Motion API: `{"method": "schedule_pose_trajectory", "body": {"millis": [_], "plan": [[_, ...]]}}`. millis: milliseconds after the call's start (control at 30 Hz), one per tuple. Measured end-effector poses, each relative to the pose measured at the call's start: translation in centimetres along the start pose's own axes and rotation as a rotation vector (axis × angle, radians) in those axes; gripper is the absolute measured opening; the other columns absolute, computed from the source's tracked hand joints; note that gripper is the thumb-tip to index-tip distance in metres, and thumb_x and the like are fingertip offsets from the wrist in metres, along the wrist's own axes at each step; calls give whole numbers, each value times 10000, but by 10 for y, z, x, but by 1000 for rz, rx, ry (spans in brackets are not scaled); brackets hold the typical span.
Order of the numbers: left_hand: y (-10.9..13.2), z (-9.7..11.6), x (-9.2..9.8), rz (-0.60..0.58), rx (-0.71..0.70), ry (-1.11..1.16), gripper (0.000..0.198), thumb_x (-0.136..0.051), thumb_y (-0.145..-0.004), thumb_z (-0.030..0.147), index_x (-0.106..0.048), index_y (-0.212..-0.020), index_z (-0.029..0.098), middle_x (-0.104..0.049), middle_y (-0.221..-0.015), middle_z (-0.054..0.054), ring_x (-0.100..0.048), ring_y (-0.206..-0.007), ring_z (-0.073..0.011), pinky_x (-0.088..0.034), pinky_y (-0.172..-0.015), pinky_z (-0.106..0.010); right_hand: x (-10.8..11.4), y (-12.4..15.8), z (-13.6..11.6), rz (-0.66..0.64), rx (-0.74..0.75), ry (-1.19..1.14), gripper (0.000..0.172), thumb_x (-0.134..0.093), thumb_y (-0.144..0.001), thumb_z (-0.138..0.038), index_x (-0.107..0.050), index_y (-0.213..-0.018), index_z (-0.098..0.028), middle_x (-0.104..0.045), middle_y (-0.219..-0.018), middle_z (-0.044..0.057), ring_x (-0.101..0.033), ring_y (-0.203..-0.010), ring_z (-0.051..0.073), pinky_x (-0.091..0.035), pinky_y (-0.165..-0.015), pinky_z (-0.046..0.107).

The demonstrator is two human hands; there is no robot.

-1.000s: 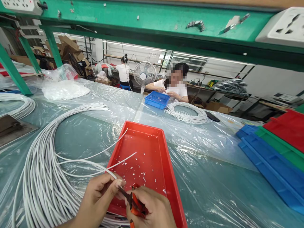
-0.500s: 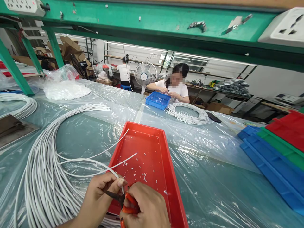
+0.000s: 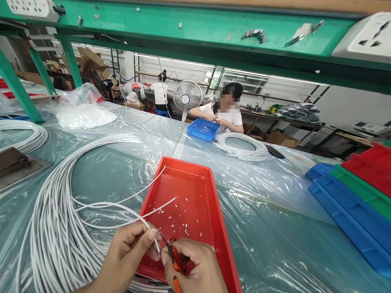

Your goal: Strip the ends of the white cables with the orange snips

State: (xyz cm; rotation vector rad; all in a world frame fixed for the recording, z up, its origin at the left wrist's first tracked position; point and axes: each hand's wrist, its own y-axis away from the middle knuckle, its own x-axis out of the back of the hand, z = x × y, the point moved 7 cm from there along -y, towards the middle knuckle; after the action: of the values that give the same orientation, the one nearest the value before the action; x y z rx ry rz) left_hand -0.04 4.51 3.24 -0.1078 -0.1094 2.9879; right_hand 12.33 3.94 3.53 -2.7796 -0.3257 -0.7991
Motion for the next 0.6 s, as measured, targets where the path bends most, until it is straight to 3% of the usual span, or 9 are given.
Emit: {"method": "schedule_pose_trajectory", "body": {"millis": [133,300,433,600], "plan": [[0,0,-1,7,-10,-37,351,-495,-846,380,-601,-637,118,-595,-538,-31,-553,-528,-136,-423,-530,-212,1,-1,-4,-1,-4,-51,196,-498,-727,-223,-621,-607,-130,-508,-520,-16,-423,-477,102,-344,-467,200],[-2,-1,-2,1,-5,-51,364,-503,-838,387,-598,-611,119,-610,-539,-41,-564,-531,-144,-429,-531,-214,0,-2,-6,-23,26,62,205,-470,-739,-228,-497,-546,-162,-421,-512,-41,-359,-476,90,-289,-461,202],[-2,-4,-2,7,21,-28,371,-502,-835,394,-603,-613,114,-600,-540,-40,-561,-529,-146,-430,-522,-217,0,-2,-9,-51,44,147,152,-426,-658,-133,-358,-535,-191,-354,-522,-56,-310,-487,86,-245,-459,200],[-2,-4,-4,1,27,4,368,-509,-829,394,-596,-605,115,-559,-549,-18,-530,-533,-128,-435,-525,-205,-4,-4,-14,-49,62,235,168,-407,-540,-75,-298,-552,-202,-362,-525,-59,-320,-487,86,-225,-452,198]]}}
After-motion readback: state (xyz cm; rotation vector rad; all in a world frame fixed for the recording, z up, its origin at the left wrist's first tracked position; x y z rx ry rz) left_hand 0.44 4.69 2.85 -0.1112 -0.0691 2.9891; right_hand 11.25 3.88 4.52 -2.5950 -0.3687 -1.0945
